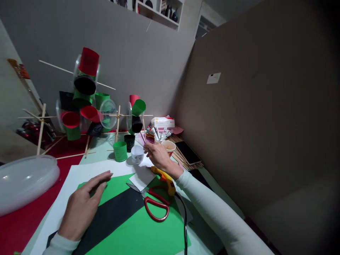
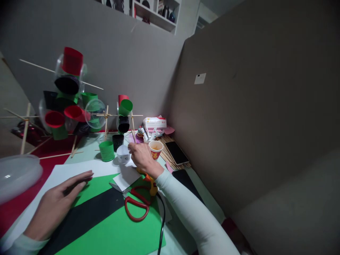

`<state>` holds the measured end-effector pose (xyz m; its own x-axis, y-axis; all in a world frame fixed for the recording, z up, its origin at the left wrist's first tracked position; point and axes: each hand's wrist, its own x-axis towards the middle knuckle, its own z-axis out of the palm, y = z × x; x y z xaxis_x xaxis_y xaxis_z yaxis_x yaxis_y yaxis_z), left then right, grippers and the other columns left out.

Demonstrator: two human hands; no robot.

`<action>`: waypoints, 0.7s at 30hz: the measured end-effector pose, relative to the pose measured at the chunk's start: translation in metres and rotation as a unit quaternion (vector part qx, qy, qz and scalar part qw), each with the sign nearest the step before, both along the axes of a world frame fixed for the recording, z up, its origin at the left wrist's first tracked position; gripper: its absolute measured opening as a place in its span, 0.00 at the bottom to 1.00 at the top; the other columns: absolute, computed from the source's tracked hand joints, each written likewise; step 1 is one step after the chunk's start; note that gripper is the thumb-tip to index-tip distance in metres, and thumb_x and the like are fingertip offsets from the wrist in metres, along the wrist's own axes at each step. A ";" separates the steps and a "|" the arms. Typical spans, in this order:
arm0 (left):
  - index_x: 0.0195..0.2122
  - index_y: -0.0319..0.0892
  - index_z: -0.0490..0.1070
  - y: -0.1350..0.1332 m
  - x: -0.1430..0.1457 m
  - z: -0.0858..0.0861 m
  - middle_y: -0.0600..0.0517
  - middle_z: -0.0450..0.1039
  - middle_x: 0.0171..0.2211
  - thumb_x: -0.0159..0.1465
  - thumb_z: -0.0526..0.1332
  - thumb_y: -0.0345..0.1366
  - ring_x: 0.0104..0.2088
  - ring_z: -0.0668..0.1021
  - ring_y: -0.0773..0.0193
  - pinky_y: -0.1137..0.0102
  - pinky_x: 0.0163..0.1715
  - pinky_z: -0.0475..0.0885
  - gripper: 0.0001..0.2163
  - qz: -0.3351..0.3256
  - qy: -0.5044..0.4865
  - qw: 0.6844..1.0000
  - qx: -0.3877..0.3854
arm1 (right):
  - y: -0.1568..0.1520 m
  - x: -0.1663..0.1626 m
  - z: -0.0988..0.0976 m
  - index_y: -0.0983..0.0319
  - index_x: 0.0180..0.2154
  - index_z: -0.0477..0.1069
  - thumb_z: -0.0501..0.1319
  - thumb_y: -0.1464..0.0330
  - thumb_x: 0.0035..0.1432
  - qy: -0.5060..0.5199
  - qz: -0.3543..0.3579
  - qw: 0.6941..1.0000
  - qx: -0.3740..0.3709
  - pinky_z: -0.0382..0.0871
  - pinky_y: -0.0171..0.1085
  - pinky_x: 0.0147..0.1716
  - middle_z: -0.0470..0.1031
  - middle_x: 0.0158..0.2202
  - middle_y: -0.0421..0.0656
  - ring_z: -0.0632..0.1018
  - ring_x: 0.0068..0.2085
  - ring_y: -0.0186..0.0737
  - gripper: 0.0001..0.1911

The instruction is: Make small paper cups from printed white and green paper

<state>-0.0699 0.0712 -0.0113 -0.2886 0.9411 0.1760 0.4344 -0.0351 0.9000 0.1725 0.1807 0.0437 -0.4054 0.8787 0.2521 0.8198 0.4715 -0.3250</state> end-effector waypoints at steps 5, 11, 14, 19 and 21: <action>0.39 0.49 0.84 -0.002 -0.001 0.001 0.44 0.83 0.54 0.52 0.62 0.56 0.59 0.79 0.41 0.45 0.68 0.62 0.22 -0.002 -0.003 1.000 0.011 | -0.002 -0.005 0.005 0.62 0.58 0.71 0.64 0.63 0.71 -0.016 0.040 0.999 0.003 0.79 0.50 0.48 0.76 0.55 0.48 0.81 0.49 0.47 0.18; 0.35 0.50 0.85 -0.003 -0.002 0.003 0.44 0.83 0.53 0.51 0.62 0.56 0.59 0.79 0.39 0.43 0.68 0.62 0.20 -0.004 0.003 1.000 0.021 | 0.001 -0.003 0.004 0.62 0.57 0.72 0.64 0.63 0.71 -0.009 0.081 0.997 0.000 0.79 0.50 0.48 0.76 0.55 0.48 0.81 0.49 0.47 0.17; 0.35 0.51 0.85 -0.004 -0.002 0.003 0.45 0.83 0.54 0.52 0.63 0.54 0.59 0.79 0.40 0.44 0.68 0.61 0.18 -0.013 0.007 1.000 0.024 | 0.006 -0.003 -0.001 0.62 0.57 0.72 0.64 0.63 0.71 0.001 0.094 0.996 -0.002 0.78 0.51 0.49 0.75 0.56 0.49 0.80 0.51 0.48 0.16; 0.34 0.51 0.86 -0.004 -0.001 0.004 0.44 0.84 0.53 0.53 0.64 0.54 0.59 0.80 0.37 0.41 0.67 0.62 0.17 -0.021 0.004 0.999 0.025 | 0.011 -0.008 -0.007 0.62 0.56 0.73 0.64 0.63 0.70 0.087 0.101 0.991 -0.014 0.78 0.51 0.50 0.75 0.56 0.49 0.80 0.51 0.48 0.16; 0.33 0.51 0.86 -0.004 0.001 0.006 0.44 0.85 0.51 0.52 0.64 0.53 0.58 0.80 0.35 0.39 0.66 0.63 0.16 -0.020 0.000 0.999 0.028 | 0.004 -0.009 -0.005 0.63 0.54 0.73 0.64 0.63 0.70 0.164 0.100 0.981 -0.020 0.78 0.50 0.48 0.76 0.53 0.48 0.80 0.49 0.47 0.15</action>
